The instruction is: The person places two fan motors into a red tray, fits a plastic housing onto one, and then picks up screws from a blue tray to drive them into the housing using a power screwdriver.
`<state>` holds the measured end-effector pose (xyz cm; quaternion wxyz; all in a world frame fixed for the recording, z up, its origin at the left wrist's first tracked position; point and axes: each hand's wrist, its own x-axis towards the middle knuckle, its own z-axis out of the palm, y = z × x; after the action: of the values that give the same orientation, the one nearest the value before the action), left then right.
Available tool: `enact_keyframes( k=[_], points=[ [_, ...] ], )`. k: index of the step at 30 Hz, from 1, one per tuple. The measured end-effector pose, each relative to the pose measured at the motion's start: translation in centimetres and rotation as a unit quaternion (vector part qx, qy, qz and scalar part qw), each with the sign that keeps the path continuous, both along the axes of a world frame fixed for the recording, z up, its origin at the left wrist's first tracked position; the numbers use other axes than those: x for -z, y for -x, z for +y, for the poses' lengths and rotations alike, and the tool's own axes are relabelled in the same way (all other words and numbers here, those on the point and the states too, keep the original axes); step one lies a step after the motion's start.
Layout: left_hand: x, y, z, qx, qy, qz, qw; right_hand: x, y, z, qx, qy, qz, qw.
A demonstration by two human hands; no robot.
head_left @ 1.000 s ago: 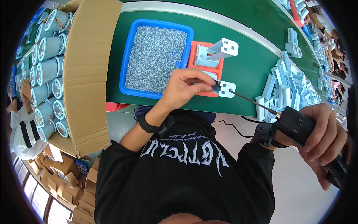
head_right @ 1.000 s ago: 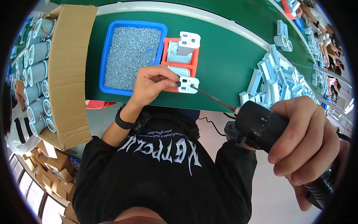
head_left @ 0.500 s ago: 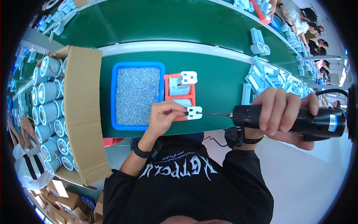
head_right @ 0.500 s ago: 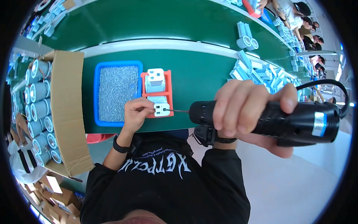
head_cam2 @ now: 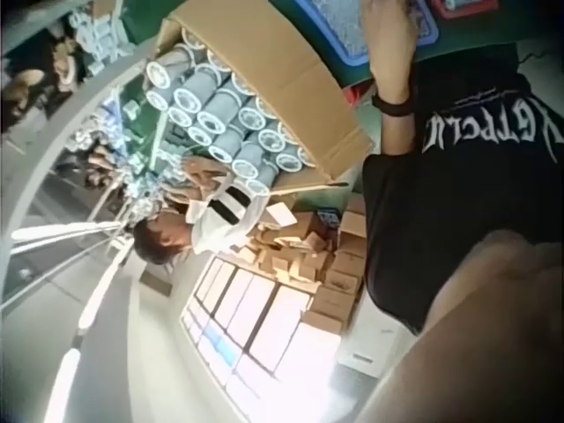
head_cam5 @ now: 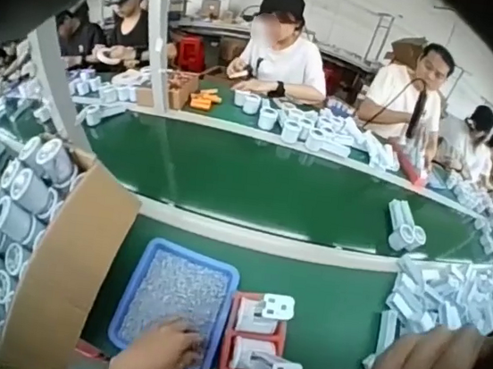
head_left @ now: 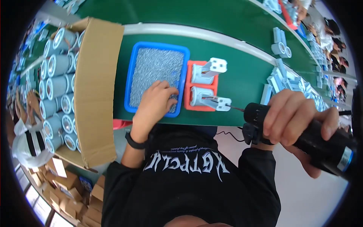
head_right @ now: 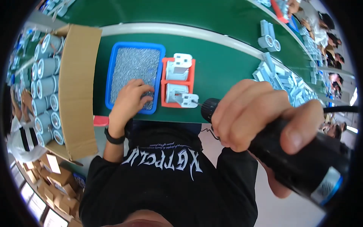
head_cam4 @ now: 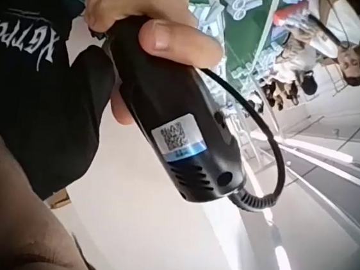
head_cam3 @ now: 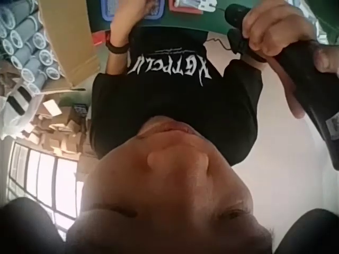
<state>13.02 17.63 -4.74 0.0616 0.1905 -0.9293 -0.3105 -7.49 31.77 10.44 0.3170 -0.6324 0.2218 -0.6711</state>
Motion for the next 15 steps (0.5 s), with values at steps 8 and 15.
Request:
enact_keyframes(
  k=[8, 15],
  points=[
    [2.0, -1.7, -1.5, 0.002, -0.045, 0.035, 0.998, 0.6, -0.4, -0.8, -0.013, -0.007, 0.056, 0.998],
    [1.9, -1.3, -1.2, -0.056, -0.143, 0.099, 0.983, 1.0, -0.7, -1.1, -0.020, -0.013, 0.064, 0.998]
  ],
)
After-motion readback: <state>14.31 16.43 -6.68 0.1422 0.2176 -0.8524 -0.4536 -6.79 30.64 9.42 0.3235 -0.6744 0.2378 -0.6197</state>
